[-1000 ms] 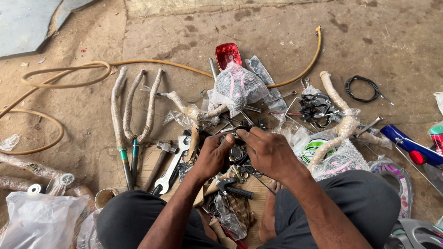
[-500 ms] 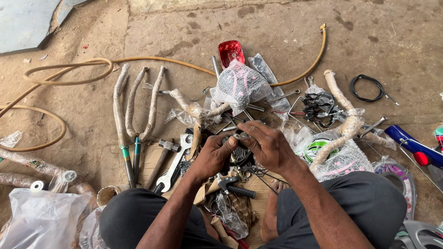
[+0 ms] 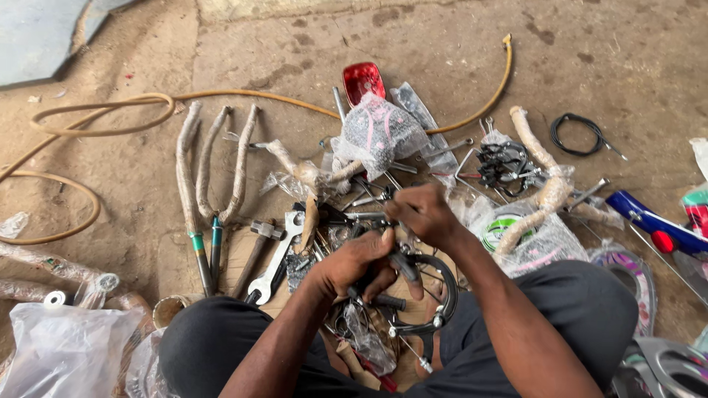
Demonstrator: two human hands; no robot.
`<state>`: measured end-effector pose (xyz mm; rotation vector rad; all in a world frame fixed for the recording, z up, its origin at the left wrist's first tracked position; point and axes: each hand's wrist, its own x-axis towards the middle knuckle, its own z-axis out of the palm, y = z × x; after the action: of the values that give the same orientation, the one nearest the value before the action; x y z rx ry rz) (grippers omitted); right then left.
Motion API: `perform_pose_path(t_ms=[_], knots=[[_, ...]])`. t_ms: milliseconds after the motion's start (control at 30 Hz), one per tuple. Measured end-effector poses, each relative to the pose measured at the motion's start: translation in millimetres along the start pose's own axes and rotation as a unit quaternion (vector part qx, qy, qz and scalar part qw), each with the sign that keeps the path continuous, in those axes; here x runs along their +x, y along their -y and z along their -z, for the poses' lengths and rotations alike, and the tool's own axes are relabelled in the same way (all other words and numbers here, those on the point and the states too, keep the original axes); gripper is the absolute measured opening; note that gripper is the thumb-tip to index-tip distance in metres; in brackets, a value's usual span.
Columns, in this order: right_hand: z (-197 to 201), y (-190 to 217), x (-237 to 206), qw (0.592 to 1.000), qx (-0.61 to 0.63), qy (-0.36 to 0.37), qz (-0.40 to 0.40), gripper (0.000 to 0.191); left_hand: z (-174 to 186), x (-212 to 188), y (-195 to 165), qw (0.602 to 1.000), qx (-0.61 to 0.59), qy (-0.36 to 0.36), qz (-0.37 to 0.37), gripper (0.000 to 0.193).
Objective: The person sits on the floor and assembles bicycle handlebar components. They attach a brake lever to a handlebar stem, insert a grip, and tighten the assembly using a screwdriver and wrench. The person handles various tools and parts scattered on the ground.
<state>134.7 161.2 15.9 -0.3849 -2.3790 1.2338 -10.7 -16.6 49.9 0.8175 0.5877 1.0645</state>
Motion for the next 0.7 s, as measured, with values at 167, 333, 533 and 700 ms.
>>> perform_pose_path(t_ms=[167, 333, 533, 700], knots=[[4, -10, 17, 0.924, 0.182, -0.125, -0.311, 0.071, 13, 4, 2, 0.987, 0.018, -0.158, 0.014, 0.078], [21, 11, 5, 0.898, 0.313, -0.062, -0.303, 0.075, 31, 7, 17, 0.952, 0.079, -0.294, 0.023, 0.053], [3, 20, 3, 0.912, 0.307, -0.062, -0.263, 0.068, 50, 21, 34, 0.96, 0.015, -0.276, -0.051, 0.023], [-2, 14, 4, 0.934, 0.236, -0.036, -0.265, 0.05, 45, 26, 36, 0.965, -0.089, -0.235, -0.073, 0.029]])
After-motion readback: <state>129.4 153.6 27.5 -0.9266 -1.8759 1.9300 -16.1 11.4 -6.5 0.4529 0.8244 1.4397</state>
